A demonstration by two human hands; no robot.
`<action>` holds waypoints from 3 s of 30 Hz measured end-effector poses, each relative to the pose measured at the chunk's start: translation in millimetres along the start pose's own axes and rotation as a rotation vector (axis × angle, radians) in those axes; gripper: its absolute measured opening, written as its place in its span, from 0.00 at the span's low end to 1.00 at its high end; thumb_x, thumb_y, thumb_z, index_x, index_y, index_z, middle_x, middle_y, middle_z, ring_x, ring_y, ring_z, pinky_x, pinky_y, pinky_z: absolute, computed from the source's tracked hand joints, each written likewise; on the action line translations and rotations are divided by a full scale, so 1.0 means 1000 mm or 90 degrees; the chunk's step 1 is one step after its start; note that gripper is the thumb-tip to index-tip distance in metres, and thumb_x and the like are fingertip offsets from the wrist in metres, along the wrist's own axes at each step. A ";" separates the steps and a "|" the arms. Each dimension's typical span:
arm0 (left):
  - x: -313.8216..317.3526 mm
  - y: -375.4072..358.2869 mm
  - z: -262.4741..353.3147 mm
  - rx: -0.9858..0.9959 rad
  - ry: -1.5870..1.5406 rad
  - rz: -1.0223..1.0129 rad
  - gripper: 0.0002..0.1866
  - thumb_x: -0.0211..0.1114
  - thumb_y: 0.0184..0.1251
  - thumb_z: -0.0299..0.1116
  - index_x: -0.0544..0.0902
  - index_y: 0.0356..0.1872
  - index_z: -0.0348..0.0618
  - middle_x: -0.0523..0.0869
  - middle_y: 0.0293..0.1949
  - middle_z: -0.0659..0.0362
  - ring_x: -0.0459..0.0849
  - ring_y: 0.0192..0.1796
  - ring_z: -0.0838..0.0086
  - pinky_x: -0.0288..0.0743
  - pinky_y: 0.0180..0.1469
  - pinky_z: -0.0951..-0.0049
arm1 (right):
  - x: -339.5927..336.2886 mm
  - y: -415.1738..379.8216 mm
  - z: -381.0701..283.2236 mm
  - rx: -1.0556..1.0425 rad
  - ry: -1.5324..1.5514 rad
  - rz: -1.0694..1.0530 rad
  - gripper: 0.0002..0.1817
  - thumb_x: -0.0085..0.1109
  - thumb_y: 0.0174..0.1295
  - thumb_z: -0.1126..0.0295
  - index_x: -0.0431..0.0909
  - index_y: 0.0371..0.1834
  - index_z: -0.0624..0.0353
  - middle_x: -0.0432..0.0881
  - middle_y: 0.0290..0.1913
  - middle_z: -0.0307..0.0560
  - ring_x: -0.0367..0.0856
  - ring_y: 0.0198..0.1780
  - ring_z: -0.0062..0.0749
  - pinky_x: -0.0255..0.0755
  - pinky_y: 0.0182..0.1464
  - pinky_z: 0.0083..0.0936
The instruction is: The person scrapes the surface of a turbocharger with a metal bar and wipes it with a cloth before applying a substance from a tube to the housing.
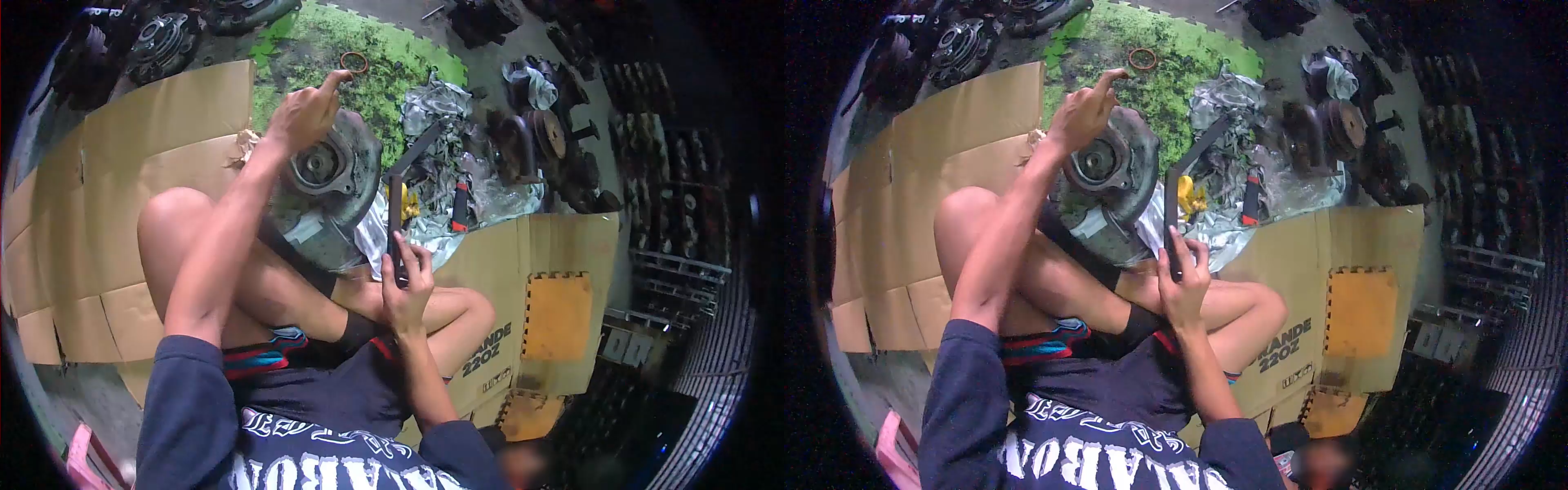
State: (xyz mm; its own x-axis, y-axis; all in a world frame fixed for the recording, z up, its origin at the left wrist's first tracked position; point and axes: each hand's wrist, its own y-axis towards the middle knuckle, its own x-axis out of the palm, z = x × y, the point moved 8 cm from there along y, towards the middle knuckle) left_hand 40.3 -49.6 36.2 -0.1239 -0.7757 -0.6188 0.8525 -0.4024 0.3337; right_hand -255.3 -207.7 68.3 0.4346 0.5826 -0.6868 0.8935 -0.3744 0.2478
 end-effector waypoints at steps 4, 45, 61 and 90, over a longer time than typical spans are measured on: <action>0.002 0.005 -0.002 -0.004 0.002 0.005 0.20 0.52 0.81 0.33 0.71 0.71 0.51 0.86 0.27 0.43 0.87 0.33 0.42 0.76 0.38 0.42 | 0.006 -0.009 -0.008 -0.079 -0.054 -0.001 0.28 0.64 0.65 0.79 0.80 0.71 0.57 0.82 0.46 0.55 0.85 0.45 0.45 0.80 0.52 0.37; 0.021 0.024 0.019 0.033 0.133 -0.044 0.22 0.53 0.77 0.33 0.70 0.70 0.48 0.87 0.28 0.41 0.90 0.35 0.43 0.81 0.40 0.39 | 0.024 0.015 0.022 -0.088 -0.153 -0.318 0.40 0.52 0.71 0.81 0.55 0.87 0.47 0.80 0.49 0.64 0.85 0.39 0.65 0.79 0.41 0.54; 0.007 0.008 -0.015 -0.196 0.205 0.084 0.30 0.55 0.73 0.60 0.85 0.54 0.42 0.91 0.42 0.42 0.91 0.50 0.46 0.82 0.52 0.43 | 0.009 0.013 0.000 -0.135 -0.004 -0.121 0.31 0.54 0.74 0.79 0.63 0.81 0.61 0.82 0.65 0.66 0.86 0.58 0.61 0.78 0.60 0.44; 0.002 -0.014 -0.027 -0.236 0.092 0.092 0.26 0.55 0.69 0.41 0.69 0.66 0.43 0.88 0.37 0.33 0.87 0.44 0.30 0.78 0.51 0.33 | 0.072 0.065 -0.009 -0.069 0.032 -0.265 0.33 0.51 0.78 0.75 0.58 0.85 0.47 0.82 0.40 0.75 0.83 0.34 0.67 0.74 0.38 0.50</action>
State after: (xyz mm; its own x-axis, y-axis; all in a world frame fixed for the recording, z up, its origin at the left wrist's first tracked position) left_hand 41.7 -32.4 11.4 0.0599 -0.7242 -0.6870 0.9841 -0.0726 0.1623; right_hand -164.7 -183.4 41.2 0.0373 0.7028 -0.7104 0.9993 -0.0235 0.0292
